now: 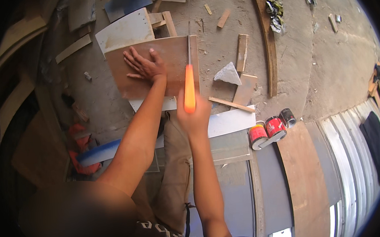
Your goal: The person sits on the floor and uses a hand saw to cut a rectangular piece of plywood. They reposition the board and continue sawing along a straight line until the cut is complete.
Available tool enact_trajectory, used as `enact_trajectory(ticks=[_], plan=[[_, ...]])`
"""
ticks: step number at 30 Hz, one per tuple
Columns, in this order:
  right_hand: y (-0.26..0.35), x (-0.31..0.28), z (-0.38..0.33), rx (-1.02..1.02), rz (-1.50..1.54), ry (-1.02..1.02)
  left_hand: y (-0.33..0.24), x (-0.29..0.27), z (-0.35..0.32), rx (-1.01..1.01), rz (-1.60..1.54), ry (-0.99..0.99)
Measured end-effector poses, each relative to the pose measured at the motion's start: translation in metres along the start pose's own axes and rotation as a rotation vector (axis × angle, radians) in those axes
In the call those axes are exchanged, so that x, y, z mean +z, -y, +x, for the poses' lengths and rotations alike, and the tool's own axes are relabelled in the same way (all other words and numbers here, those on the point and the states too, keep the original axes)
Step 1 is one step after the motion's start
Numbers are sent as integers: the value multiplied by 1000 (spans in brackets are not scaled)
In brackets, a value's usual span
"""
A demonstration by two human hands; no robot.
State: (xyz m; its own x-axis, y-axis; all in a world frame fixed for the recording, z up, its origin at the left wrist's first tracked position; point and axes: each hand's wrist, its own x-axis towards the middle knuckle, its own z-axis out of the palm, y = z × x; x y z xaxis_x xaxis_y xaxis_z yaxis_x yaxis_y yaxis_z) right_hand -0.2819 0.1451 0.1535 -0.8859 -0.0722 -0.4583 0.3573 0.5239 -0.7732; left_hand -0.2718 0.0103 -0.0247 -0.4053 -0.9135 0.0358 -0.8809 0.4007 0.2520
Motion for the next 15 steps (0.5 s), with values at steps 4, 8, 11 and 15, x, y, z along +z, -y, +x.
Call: enact_trajectory(ticks=[4, 8, 11, 15], plan=[[22, -69, -140, 47, -113, 122, 3, -2, -1, -16, -17, 9], [16, -78, -159, 105, -128, 85, 1, -5, 3, -1, 0, 18], [-11, -21, -63, -41, -80, 52, 1, -2, 3, 1, 10, 9], [0, 24, 70, 24, 23, -53, -4, -2, 2, 12, 0, 17]])
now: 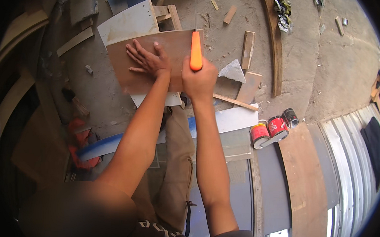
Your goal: The person sits on the floor and uses a hand saw to cut a rectangular piece of plywood. They reposition the board and continue sawing along a straight line until the cut is complete.
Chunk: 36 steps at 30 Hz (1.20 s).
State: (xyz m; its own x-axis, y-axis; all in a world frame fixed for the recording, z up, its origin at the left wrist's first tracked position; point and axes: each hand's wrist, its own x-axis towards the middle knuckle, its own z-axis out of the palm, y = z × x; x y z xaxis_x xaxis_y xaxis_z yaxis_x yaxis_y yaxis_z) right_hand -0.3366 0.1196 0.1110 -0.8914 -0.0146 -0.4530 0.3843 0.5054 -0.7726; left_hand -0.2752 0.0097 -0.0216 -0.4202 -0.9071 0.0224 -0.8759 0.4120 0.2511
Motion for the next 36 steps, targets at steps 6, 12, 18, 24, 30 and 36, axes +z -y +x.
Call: enact_trajectory(ticks=[6, 12, 18, 24, 30, 36], plan=[[16, -77, -150, 11, -83, 184, 4, 3, 0, -7, -7, -33], [-5, -94, -182, 10, -69, 119, 1, -2, 2, 9, -50, -14], [-26, 0, -19, -146, 19, 0, 3, 3, -1, -3, -39, -24], [-26, 2, 2, -69, 138, 72, 4, 6, 0, -6, -37, -30], [-29, 0, 1, -70, 179, 89, 5, 8, 2, 37, -208, -50], [-45, 3, -4, -176, 211, 107, 29, 12, -6, 284, -196, 24]])
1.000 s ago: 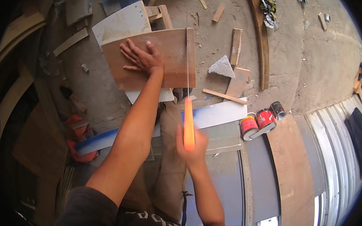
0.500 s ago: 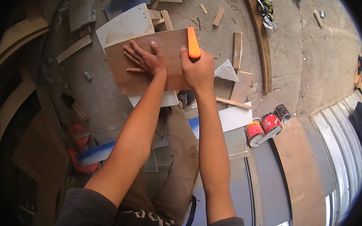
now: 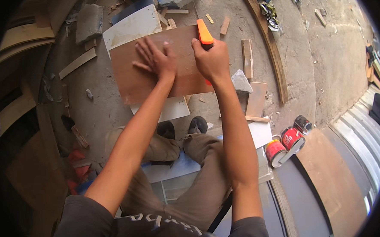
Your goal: The person sits on the floor and uses a hand saw to cut a rectangular piece of plywood. They reposition the board and continue sawing along a straight line until the cut is complete.
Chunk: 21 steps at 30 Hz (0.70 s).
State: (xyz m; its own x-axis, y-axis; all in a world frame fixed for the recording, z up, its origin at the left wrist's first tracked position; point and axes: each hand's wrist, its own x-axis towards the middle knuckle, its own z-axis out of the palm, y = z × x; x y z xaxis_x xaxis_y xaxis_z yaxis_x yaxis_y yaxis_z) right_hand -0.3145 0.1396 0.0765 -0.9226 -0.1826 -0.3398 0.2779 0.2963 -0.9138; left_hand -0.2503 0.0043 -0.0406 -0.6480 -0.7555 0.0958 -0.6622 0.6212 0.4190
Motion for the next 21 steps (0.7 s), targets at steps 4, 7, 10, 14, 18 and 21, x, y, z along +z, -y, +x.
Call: enact_trajectory(ticks=[4, 7, 10, 14, 18, 21], plan=[[-16, 2, -1, -69, -3, -24, -3, -13, -1, 391, 96, 114], [-19, 9, -8, -127, -8, -38, 22, -29, 7, 491, 71, 124], [-29, 22, -21, -203, 31, -25, 35, -35, 17, 483, 57, 65], [-34, 41, -37, -428, -110, -124, 29, -11, 36, 607, 4, -106], [-42, 20, -23, -242, 101, -28, -2, -2, 38, 590, -109, -42], [-38, 17, -35, -185, 160, -18, -9, 5, 38, 585, -74, -108]])
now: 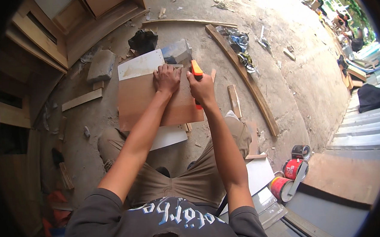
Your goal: The person sits on the floor and uses a hand saw to cut a rectangular piece of plywood. They reposition the board and continue sawing along a straight line until the cut is complete.
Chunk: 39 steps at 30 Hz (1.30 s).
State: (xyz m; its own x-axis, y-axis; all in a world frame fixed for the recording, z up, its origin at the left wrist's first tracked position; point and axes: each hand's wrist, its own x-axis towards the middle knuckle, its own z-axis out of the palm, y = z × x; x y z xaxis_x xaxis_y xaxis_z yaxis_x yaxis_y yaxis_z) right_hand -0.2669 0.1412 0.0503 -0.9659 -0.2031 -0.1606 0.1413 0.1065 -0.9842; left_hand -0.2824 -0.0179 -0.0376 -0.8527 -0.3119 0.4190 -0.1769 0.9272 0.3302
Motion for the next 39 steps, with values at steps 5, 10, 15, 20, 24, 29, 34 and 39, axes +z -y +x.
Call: enact_trajectory(ticks=[5, 10, 15, 20, 24, 29, 34, 39], plan=[[-4, -1, -35, -194, -223, -47, 4, 14, 4, -35, 37, -18], [-2, -7, -53, -182, -211, -81, -19, 15, 38, 42, -18, 285], [1, -16, -75, -118, -208, -75, -17, 19, 42, -55, -155, 447], [2, -37, -184, -24, -289, -80, -11, 17, 50, -48, -152, 535], [14, -35, -193, 102, -248, -110, -14, 1, 60, 27, -177, 662], [31, -12, -172, 83, -292, -116, -16, -13, 57, 28, -176, 640], [27, -21, -208, 23, -462, -91, -6, -2, 66, -48, -217, 630], [12, -39, -226, 165, -202, -174, -18, -10, 59, -35, -236, 637]])
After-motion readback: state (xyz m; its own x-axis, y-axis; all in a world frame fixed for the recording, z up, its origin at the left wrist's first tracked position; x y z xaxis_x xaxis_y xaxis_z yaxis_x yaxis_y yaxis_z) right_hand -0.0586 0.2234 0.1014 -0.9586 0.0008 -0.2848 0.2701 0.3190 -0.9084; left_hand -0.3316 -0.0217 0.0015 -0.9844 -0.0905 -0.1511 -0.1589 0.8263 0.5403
